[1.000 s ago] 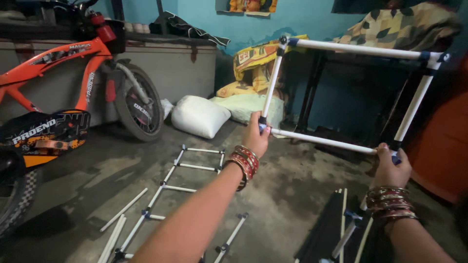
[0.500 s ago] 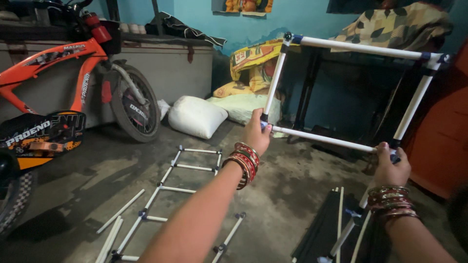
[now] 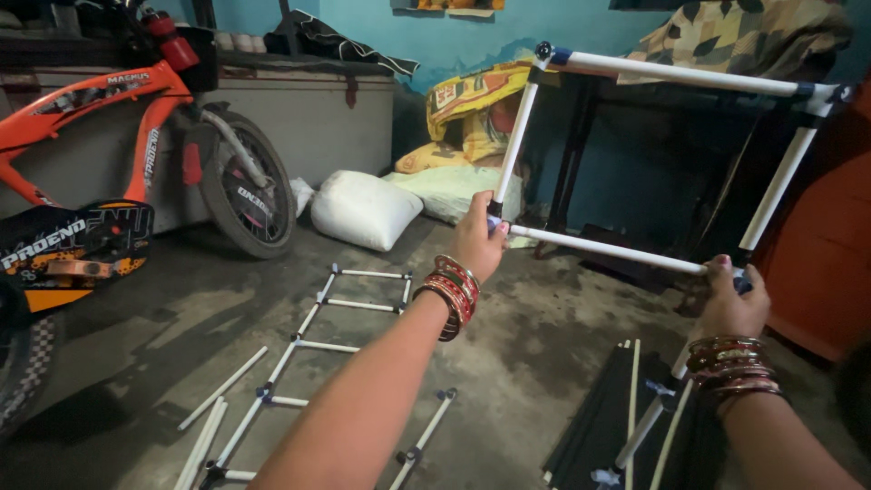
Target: The person assembles a modular frame using white PVC pipes and blue connectors. They connect multiple pipe segments into ladder-like sections, then join these sections into a larger rectangular frame on the floor.
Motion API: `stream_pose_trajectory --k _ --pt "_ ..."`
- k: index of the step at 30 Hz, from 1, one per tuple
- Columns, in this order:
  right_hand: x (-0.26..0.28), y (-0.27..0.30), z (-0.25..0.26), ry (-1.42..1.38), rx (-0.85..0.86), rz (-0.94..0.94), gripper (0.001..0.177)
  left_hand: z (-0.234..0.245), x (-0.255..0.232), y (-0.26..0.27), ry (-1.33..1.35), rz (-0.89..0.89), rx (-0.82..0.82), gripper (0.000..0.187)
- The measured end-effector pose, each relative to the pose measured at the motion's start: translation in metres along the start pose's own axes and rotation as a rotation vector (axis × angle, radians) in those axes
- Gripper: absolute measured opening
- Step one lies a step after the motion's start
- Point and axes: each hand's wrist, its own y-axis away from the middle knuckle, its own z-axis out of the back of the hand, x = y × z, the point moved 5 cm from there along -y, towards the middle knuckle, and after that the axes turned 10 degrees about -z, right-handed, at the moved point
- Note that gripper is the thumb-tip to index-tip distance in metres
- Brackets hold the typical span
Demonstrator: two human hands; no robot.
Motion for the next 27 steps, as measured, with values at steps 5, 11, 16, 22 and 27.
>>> stream_pose_trajectory --k 5,11,16,22,27 --pt "0.005 0.005 0.006 0.21 -0.052 -0.047 0.032 0.004 -0.006 0.0 -0.122 -0.152 0.028 0.049" --pt "0.011 0.02 0.003 0.185 -0.045 -0.001 0.034 -0.003 0.001 0.004 -0.011 -0.048 0.008 0.043" --pt "0.025 0.034 -0.007 0.317 -0.107 -0.048 0.036 -0.006 0.005 0.007 0.035 0.0 -0.125 0.04" --pt "0.098 0.123 -0.043 0.73 -0.363 1.11 0.07 0.012 0.008 0.001 -0.008 0.003 -0.092 0.039" --pt "0.091 0.13 -0.153 1.259 0.334 0.916 0.048 -0.005 -0.007 0.0 -0.048 -0.112 -0.091 0.045"
